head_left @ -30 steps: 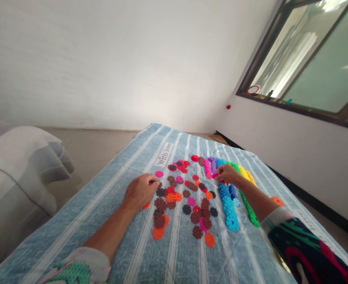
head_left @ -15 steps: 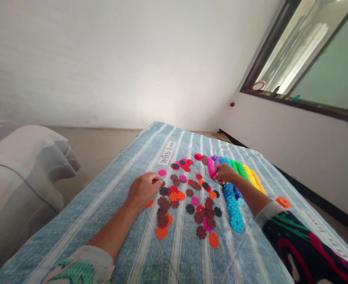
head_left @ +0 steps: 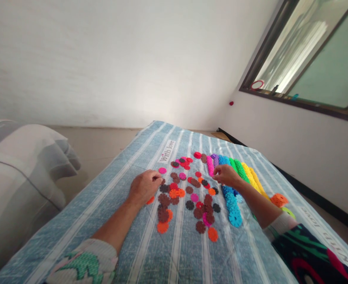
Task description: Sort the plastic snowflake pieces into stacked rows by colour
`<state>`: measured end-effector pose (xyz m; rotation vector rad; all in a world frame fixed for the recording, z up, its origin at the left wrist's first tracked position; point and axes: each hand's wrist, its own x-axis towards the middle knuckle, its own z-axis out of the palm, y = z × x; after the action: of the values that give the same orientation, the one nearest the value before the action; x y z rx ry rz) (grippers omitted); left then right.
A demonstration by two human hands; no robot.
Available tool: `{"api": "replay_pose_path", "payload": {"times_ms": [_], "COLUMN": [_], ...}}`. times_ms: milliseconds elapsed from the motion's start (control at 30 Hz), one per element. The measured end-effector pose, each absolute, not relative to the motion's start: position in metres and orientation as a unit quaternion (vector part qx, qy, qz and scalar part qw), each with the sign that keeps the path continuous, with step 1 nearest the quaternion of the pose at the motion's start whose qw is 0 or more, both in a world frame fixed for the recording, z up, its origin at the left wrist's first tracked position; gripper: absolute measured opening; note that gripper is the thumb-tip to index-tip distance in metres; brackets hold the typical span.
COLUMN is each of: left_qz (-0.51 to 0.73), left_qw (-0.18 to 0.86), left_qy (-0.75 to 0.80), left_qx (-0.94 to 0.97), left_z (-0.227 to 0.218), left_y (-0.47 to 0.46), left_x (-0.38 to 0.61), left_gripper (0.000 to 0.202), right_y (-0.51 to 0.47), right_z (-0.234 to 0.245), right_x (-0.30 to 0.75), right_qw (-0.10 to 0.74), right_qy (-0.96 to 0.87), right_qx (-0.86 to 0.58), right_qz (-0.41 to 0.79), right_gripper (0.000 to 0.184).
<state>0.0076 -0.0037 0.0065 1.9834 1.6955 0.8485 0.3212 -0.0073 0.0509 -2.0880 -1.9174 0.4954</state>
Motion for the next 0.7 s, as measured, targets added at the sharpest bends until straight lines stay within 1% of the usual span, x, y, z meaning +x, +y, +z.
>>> {"api": "replay_pose_path", "payload": {"times_ms": [233, 433, 533, 700], "left_qz": [0.3, 0.296, 0.296, 0.296], "left_qw": [0.189, 0.182, 0.181, 0.183], "left_qy": [0.6, 0.599, 0.6, 0.599], "left_qx": [0.717, 0.721, 0.721, 0.721], "left_z": [0.003, 0.005, 0.005, 0.007], "left_y": [0.0, -0.001, -0.001, -0.002], "left_x": [0.007, 0.007, 0.007, 0.006], "left_gripper": [0.026, 0.028, 0.029, 0.028], "right_y": [-0.057, -0.082, -0.082, -0.08], "right_z": [0.044, 0.043, 0.044, 0.042], "right_x": [0.286, 0.28, 0.286, 0.296], "right_qw": [0.092, 0.05, 0.035, 0.064], "right_qy": [-0.729, -0.766, -0.768, -0.745], "right_qx": [-0.642, -0.579, -0.584, -0.626], "right_qz": [0.221, 0.274, 0.262, 0.223], "right_gripper": [0.006, 0.009, 0.015, 0.022]}}
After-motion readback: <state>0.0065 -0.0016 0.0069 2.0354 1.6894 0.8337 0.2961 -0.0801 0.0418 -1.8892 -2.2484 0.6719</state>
